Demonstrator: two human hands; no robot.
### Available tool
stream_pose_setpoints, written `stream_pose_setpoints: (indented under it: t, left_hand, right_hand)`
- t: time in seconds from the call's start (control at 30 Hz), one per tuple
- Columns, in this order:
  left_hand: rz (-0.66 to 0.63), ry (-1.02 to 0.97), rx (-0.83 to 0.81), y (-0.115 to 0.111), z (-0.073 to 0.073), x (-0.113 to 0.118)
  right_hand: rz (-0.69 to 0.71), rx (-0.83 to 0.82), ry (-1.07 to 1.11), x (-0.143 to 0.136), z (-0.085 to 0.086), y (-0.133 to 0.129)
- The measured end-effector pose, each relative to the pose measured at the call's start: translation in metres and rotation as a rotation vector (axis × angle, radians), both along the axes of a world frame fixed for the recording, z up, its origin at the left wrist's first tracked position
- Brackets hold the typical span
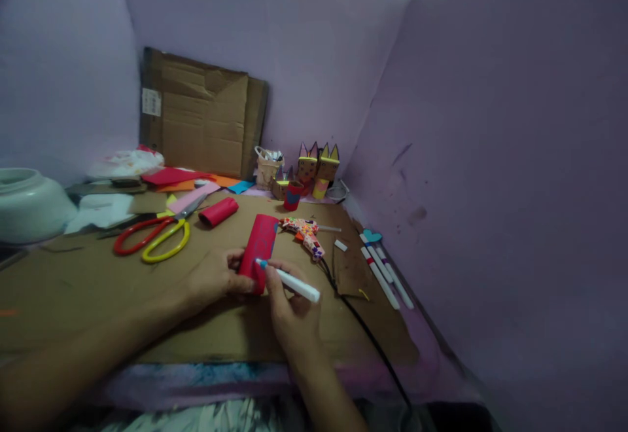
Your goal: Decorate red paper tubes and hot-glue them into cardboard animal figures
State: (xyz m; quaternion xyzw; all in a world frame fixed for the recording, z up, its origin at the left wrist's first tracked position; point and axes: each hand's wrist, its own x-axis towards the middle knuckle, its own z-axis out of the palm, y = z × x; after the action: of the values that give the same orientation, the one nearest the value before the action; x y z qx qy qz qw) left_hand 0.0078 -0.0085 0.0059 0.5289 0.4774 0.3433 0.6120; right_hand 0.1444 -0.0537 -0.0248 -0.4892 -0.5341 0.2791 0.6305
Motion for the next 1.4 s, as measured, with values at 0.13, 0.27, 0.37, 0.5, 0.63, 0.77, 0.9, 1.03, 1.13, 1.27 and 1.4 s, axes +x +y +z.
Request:
stream_pose_setpoints:
  t: [0.13,0.27,0.37,0.5,0.63,0.77,0.9,1.03,1.13,1.27,1.4]
  left_hand:
    - [-0.004,0.003,-0.013,-0.0012,0.0009,0.0001]
    - [-0.008,-0.001,-0.008,-0.0012,0.0008,0.0003]
    - [-0.004,-0.001,-0.007,-0.0009,0.0009,0.0002]
    - [0.010,0.005,-0.010,-0.0009,0.0019,0.0005]
    - [0.017,0.010,-0.006,-0.0011,0.0019,0.0011]
    - [-0.003,0.003,-0.002,-0.0011,0.0009,0.0011]
    - [0.003,0.012,0.004,-0.0013,0.0011,0.0010]
    - [0.015,0.018,-0.008,-0.0019,0.0026,0.0009]
    - [0.017,0.005,-0.011,-0.0019,0.0036,0.0009]
    - [-0.003,0.003,-0.010,-0.0010,0.0037,0.0007]
    - [0.001,-0.002,-0.009,-0.0005,0.0022,0.0006]
  right_hand:
    - [-0.003,-0.008,0.000,0.0000,0.0002,0.0004]
    - [0.003,-0.007,-0.009,-0.0008,0.0032,-0.0002]
    - [0.006,-0.012,-0.004,-0.0011,0.0043,-0.0006]
    - [0.012,-0.004,-0.042,-0.0002,0.0028,-0.0006]
    - [-0.015,0.008,-0.067,0.0011,0.0007,-0.0007]
    - [-0.015,-0.006,-0.083,0.0019,0.0006,-0.0018]
    - [-0.014,-0.021,-0.064,0.0019,0.0002,-0.0022]
    - [-0.011,0.001,-0.047,0.0012,-0.0002,-0.0007]
    - [-0.006,0.013,-0.033,0.0006,0.0001,0.0009]
    - [0.001,-0.010,-0.017,0.0006,0.0003,0.0020]
    - [-0.010,-0.011,-0.018,0.0008,0.0003,0.0012]
